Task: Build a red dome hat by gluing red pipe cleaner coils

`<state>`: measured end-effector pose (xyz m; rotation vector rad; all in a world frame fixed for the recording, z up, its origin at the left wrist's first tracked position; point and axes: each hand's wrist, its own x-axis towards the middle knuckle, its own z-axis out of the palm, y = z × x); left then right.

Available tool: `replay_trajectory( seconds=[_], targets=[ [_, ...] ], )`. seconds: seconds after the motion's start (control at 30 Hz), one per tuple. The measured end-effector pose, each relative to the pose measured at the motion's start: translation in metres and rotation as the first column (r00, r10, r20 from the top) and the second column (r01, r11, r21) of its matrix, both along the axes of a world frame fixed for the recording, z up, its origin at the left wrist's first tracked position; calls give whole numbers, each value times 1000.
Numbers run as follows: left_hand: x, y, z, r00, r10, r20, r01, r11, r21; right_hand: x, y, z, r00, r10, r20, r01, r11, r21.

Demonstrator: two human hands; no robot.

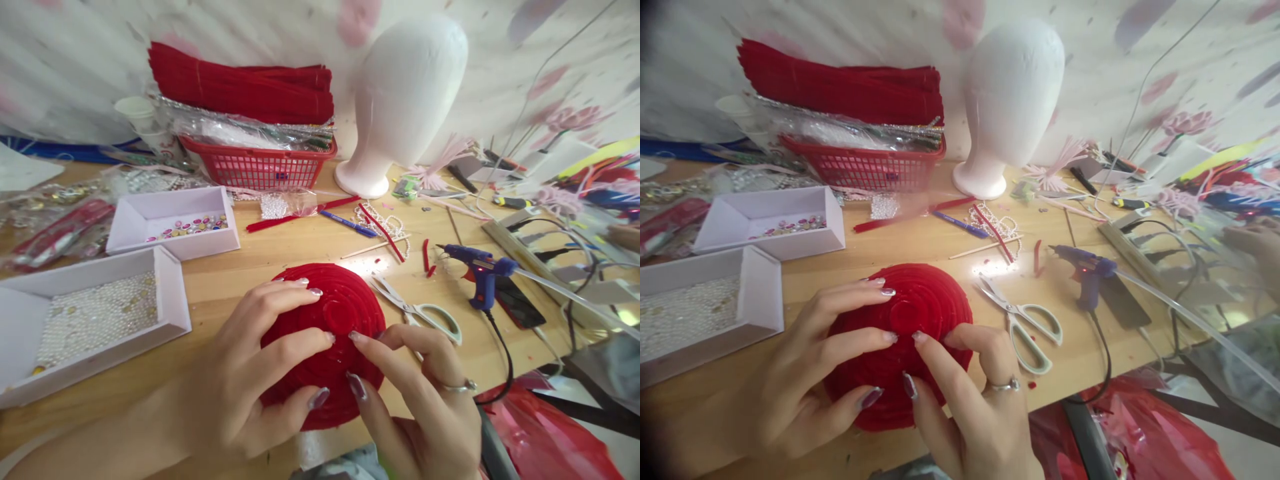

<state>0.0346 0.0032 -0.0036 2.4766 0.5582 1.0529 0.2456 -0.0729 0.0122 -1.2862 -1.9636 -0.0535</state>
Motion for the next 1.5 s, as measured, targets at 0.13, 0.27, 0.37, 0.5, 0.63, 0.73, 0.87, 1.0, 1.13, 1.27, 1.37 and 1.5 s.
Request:
replay_trajectory(
  seconds=[0.13,0.27,0.37,0.5,0.63,0.73,0.87,1.0,1.13,1.27,1.37,1.5],
  targets=[
    [0,3,0,1000,-8,-15,9,999,36,1,1,0,1000,-5,19,5,1000,-18],
    [1,3,1,999,-2,-33,5,997,71,3,1,-2,999,27,19,-27,999,-27],
    [1,2,0,999,14,-32,-11,996,86,4,-2,-4,999,48,-14,-48,999,11],
    [2,1,-1,999,9,-34,-7,997,78,4,-7,-5,1000,-11,-4,11,1000,-15],
    [2,0,0,999,9,-37,-6,998,65,2,-7,-4,1000,-19,3,19,1000,-10],
    [2,0,1,999,0,-41,3,998,55,1,-6,-4,999,-26,31,27,999,-29],
    [1,0,-1,999,-4,-43,7,997,75,0,-6,-4,997,-60,45,62,997,-36],
    [0,0,-5,997,-27,-72,38,987,156,0,-6,-3,996,-53,66,56,998,-33],
    [2,-1,-7,996,10,-93,8,983,184,0,-7,1,996,-46,79,50,998,-44],
    [2,-1,-7,997,18,-69,-6,986,168,-1,-7,4,995,-55,82,61,996,-63],
    [3,0,-10,1000,3,-22,1,989,145,-1,-8,6,997,-55,59,60,993,-99],
    [5,3,-16,988,-10,154,9,1000,3,0,-7,6,996,-88,-22,85,988,-125]
  ],
)
